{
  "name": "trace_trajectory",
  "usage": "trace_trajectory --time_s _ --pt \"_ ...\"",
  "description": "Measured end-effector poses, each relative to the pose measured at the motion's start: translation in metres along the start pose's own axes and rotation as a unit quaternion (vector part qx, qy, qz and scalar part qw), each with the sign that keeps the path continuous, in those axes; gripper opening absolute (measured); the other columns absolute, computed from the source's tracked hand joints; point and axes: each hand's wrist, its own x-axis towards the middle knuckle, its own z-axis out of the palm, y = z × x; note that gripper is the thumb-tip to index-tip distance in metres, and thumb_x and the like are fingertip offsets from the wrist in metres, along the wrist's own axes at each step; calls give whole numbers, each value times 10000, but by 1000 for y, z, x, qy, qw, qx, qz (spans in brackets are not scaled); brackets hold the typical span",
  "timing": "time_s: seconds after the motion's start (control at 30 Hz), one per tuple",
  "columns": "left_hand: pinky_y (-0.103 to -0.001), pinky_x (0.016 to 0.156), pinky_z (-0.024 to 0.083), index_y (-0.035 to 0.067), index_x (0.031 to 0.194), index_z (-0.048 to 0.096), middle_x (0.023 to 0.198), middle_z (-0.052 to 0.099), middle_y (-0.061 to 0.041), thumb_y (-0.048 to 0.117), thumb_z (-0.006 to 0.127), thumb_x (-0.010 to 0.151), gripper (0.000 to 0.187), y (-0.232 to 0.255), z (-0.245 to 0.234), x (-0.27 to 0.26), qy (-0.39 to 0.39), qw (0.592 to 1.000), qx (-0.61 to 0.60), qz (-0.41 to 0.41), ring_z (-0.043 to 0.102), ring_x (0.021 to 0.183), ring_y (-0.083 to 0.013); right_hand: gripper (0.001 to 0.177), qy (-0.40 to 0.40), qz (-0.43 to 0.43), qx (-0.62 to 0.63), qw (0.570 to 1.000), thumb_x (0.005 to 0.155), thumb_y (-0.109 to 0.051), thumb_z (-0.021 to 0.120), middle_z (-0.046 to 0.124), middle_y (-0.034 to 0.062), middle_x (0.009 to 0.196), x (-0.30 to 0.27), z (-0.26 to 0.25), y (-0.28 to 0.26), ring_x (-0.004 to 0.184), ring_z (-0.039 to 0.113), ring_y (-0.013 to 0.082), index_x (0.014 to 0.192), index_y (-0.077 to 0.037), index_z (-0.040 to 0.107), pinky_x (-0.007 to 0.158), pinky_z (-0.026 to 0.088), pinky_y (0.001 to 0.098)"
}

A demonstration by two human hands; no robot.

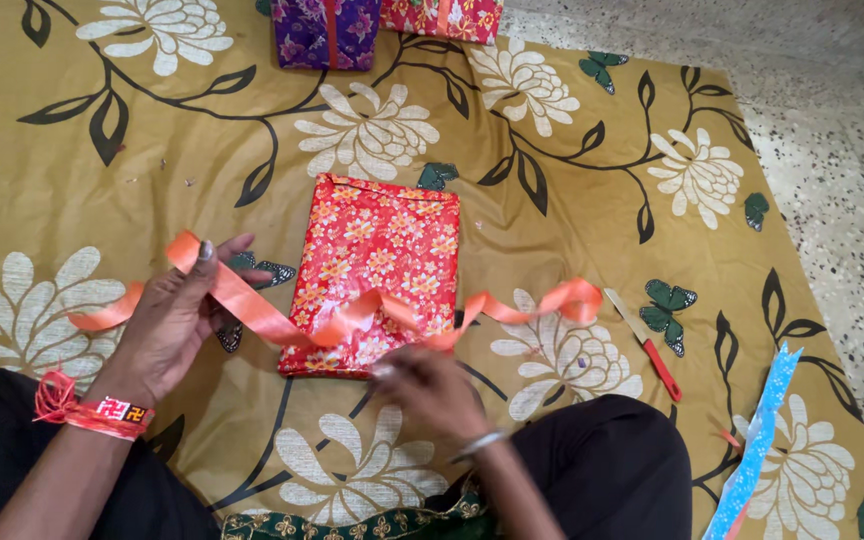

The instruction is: The person wraps a rectangular gift with red floral wrapping paper, then ties an orange ribbon around it and forms a bow. The person smooths the paper, wraps the ribbon around the package multiple times, and adjusts the bow loops.

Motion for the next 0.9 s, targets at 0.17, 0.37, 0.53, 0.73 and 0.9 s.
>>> trace_trajectory --time_s 0.17,0.37,0.53,0.73,0.9 --pt "-315 847 515 -9 1242 730 1131 778 -121 420 575 1004 515 -14 -2 -4 -117 993 9 21 698 1049 -172 875 -238 177 378 877 999 -759 351 699 182 1195 20 85 -9 1057 707 250 1413 -17 560 875 595 393" --pt "-376 1014 536 8 1082 815 1129 818 -119 283 716 893 348 -14 -1 -17 -261 964 53 -7 737 1114 -220 538 -137 105 546 820 1078 -489 517 685 87 1165 42 93 -10 1049 695 188 1338 -25 600 894 588 383" --pt "-355 1004 536 26 1052 842 1094 829 -94 257 740 859 318 -9 -4 -19 -335 932 114 -75 726 1117 -172 168 -36 71 531 844 1034 -175 672 714 49 1046 54 85 4 921 692 136 1146 -50 671 819 594 319" --pt "-356 810 609 -37 967 826 887 857 -178 249 738 877 313 -19 -46 -4 -278 941 160 -109 784 823 -223 196 66 42 567 820 980 -222 683 749 42 988 63 33 4 759 661 94 1090 -62 708 679 555 235" --pt "-356 763 586 -59 928 787 886 801 -173 326 651 924 408 -25 -90 18 -168 984 31 -55 758 825 -222 260 140 14 533 834 948 -280 717 691 6 819 49 -33 -5 658 625 85 1067 -49 721 597 535 213"
